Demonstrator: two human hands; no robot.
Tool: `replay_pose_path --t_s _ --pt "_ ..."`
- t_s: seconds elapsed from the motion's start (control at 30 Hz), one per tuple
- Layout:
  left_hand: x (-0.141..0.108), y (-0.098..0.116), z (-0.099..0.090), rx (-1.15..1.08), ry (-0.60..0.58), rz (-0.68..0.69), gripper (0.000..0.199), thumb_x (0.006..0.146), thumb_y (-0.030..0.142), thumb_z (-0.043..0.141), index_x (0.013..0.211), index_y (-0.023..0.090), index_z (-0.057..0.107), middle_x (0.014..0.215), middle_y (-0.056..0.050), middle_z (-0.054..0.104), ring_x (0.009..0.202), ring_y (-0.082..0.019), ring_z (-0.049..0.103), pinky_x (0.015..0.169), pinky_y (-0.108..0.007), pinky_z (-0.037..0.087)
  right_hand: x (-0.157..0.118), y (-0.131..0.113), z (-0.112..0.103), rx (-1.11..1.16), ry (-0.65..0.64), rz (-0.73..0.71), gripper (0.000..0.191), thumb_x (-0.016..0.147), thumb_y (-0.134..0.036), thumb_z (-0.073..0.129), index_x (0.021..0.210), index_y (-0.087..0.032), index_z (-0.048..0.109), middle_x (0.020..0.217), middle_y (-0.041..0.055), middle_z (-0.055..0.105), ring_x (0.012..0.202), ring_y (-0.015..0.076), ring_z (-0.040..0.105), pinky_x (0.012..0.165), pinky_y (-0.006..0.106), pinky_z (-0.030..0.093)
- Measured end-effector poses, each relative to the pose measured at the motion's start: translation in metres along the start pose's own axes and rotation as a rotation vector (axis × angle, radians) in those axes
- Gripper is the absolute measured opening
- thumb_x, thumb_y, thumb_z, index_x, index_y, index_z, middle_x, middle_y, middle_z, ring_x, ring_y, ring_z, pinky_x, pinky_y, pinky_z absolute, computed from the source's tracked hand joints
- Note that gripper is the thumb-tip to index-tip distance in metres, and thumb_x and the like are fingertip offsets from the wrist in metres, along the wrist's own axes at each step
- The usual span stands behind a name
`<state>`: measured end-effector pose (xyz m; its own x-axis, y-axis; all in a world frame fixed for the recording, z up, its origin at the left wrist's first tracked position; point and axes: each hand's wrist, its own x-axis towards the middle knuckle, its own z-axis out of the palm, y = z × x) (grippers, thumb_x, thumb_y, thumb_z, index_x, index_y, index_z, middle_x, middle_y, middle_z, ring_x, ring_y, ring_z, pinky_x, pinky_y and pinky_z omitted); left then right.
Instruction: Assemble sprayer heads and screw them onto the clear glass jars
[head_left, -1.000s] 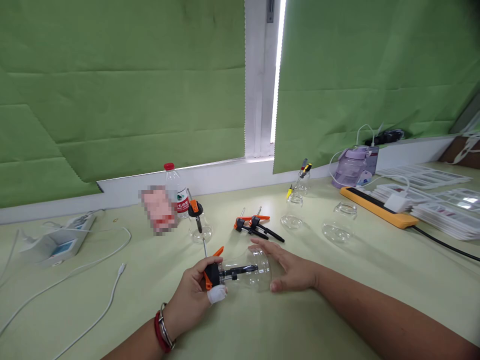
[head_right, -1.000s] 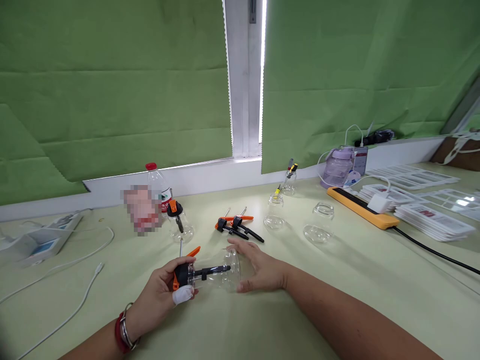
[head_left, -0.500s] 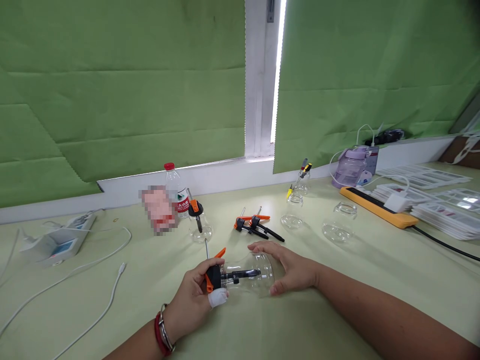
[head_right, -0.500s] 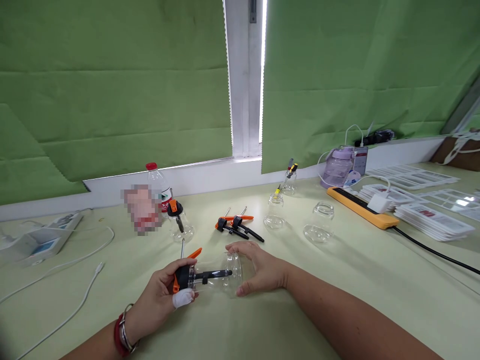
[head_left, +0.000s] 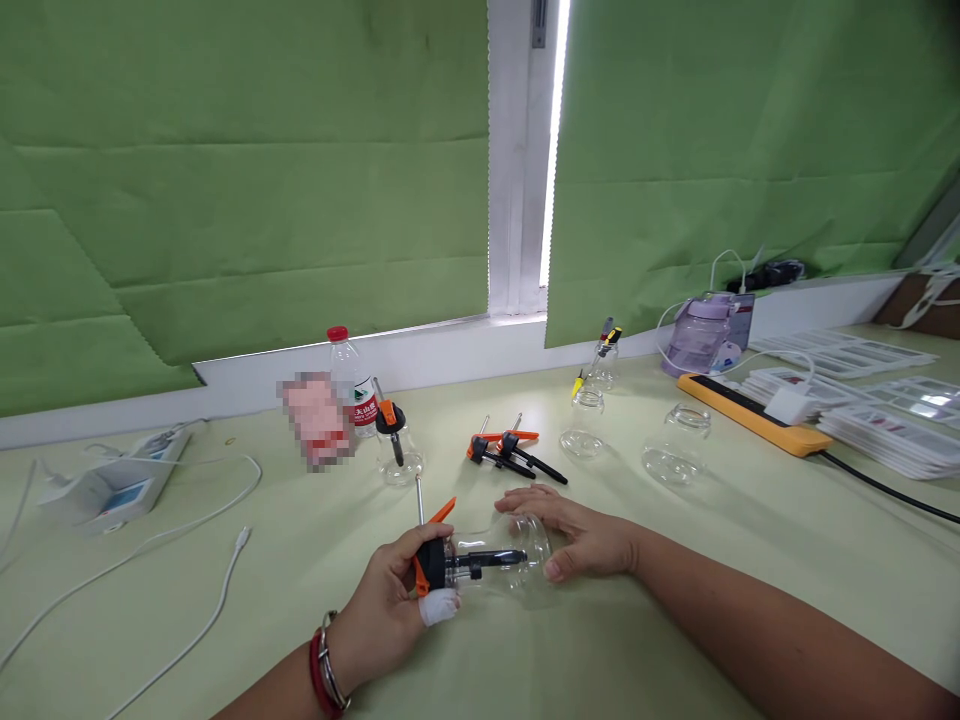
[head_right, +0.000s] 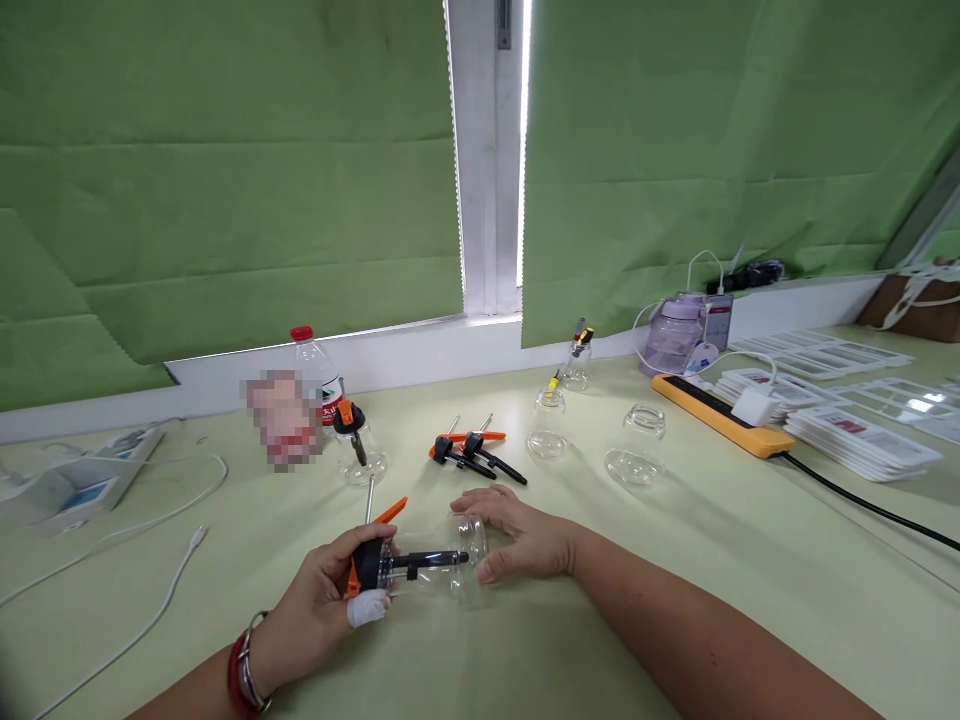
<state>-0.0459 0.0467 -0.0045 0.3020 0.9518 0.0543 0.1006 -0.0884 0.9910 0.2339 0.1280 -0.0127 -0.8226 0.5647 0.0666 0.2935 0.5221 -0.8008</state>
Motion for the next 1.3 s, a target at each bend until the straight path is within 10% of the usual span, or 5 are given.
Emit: replay_pose_path --t_s 0.3,0.67,1.03,1.3 --pt "0.007 -0.007 -0.005 0.023 0.128 -0.018 0.049 0.061 0.025 0.079 0.107 0.020 0.062 0.083 -0.002 0.060 0.070 -0.014 0.053 0.066 -0.026 0.048 -0.002 -0.004 0.013 0.006 0.129 0.053 0.101 0.064 -0.053 0.073 0.145 -0.023 0.021 0.143 0.0128 0.034 0.135 0.0318 0.022 0.110 0.049 0.022" --pt "0.003 -0.003 -0.001 0.010 0.089 -0.018 0.048 0.064 0.024 0.077 0.109 0.020 0.060 0.089 -0.004 0.061 0.076 -0.016 0.056 0.069 -0.026 0.048 0.003 -0.006 0.015 -0.183 0.234 -0.054 0.092 0.049 -0.050 0.081 0.129 -0.022 0.043 0.135 0.0123 0.045 0.132 0.0335 0.030 0.112 0.054 0.006" --pt "-0.001 -0.006 -0.002 0.025 -0.007 0.060 0.049 0.066 0.024 0.075 0.113 0.022 0.059 0.094 -0.006 0.062 0.078 -0.018 0.060 0.073 -0.030 0.050 0.003 -0.012 0.004 -0.036 0.005 -0.014 0.062 0.066 -0.062 0.067 0.115 -0.023 0.061 0.138 0.0086 0.046 0.136 0.0328 0.025 0.113 0.051 0.002" --pt "0.006 -0.008 -0.003 0.052 0.150 0.006 0.048 0.064 0.025 0.077 0.108 0.020 0.060 0.086 -0.003 0.061 0.071 -0.015 0.055 0.067 -0.028 0.050 -0.002 -0.002 0.016 0.089 0.179 0.064 0.106 0.059 -0.052 0.078 0.144 -0.025 0.021 0.140 0.0130 0.038 0.132 0.0319 0.030 0.108 0.049 0.024"
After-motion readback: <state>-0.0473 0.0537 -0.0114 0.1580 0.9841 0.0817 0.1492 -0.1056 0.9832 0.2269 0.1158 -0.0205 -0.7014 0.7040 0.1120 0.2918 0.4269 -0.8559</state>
